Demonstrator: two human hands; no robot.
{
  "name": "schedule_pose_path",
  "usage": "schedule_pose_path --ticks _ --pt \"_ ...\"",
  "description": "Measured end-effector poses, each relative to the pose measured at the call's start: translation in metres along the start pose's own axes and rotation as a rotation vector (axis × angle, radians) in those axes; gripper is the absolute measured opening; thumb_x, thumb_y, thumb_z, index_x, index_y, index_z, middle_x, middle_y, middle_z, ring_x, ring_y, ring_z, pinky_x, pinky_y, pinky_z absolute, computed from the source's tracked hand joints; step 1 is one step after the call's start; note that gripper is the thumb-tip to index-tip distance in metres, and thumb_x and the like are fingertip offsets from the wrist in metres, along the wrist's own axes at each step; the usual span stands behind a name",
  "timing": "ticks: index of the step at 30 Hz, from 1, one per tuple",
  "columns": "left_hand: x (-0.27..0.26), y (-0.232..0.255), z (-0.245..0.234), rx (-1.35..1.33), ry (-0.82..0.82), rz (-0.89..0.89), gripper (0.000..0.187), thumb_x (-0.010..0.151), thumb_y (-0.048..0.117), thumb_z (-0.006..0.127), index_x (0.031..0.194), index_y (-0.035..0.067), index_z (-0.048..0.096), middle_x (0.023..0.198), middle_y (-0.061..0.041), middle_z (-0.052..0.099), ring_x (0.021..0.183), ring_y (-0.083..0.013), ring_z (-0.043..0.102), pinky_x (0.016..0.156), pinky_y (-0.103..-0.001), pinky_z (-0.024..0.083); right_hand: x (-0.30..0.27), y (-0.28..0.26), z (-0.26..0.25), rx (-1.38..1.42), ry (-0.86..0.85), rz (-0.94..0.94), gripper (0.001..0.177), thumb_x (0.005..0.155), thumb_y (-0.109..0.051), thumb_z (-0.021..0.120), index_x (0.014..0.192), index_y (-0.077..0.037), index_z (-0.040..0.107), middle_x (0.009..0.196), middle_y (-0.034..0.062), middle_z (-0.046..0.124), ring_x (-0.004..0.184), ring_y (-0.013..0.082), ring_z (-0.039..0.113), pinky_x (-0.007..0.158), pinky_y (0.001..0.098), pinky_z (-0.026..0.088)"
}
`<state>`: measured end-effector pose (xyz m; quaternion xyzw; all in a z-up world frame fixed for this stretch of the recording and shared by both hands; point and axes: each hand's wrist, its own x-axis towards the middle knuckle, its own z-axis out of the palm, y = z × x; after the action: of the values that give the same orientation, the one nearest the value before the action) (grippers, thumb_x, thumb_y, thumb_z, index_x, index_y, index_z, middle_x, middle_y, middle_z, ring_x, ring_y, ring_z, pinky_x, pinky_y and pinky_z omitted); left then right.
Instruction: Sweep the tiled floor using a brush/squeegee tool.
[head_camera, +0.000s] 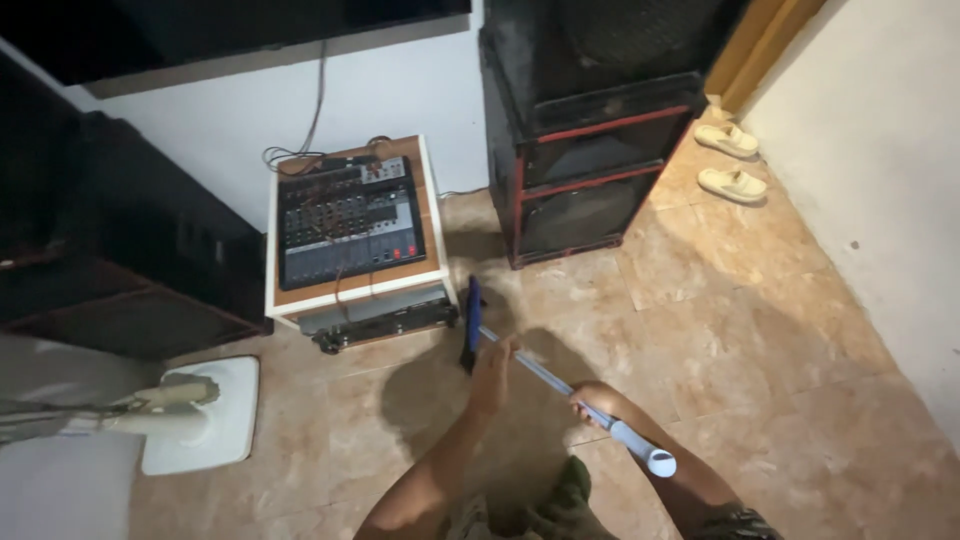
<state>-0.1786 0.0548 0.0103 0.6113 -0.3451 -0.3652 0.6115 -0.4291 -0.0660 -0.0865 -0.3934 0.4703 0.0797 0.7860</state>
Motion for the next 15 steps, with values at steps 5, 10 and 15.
schedule_pose_path --ticks 5,10,15 --pt "0.010 0.013 0.055 -0.199 -0.082 -0.025 0.041 0.108 0.032 0.049 0.127 0.001 0.067 0.116 -0.005 0.070 0.108 -0.0146 0.062 0.098 -0.032 0.048 -0.051 -0.003 -0.097 0.105 0.115 0.014 0.012 0.092 -0.015 0.066 0.101 -0.007 0.062 0.070 0.0021 0.056 0.048 0.0103 0.049 0.037 0.0275 0.037" --pt "0.023 0.030 0.089 -0.099 -0.114 -0.184 0.046 0.107 0.034 0.044 0.138 0.004 0.060 0.127 -0.005 0.069 0.120 -0.0131 0.062 0.106 -0.030 0.045 -0.083 0.022 -0.219 0.242 0.148 0.052 0.015 0.092 -0.014 0.065 0.104 -0.009 0.057 0.068 0.0012 0.054 0.046 0.0112 0.047 0.036 0.0289 0.036" --pt "0.040 0.025 0.126 -0.112 -0.120 -0.105 0.048 0.108 0.033 0.047 0.137 -0.001 0.063 0.122 -0.011 0.073 0.115 -0.0185 0.065 0.104 -0.032 0.049 -0.124 0.003 -0.209 0.140 0.431 -0.011 0.025 0.090 -0.012 0.062 0.115 -0.011 0.059 0.067 0.0063 0.057 0.046 0.0140 0.050 0.039 0.0309 0.040"
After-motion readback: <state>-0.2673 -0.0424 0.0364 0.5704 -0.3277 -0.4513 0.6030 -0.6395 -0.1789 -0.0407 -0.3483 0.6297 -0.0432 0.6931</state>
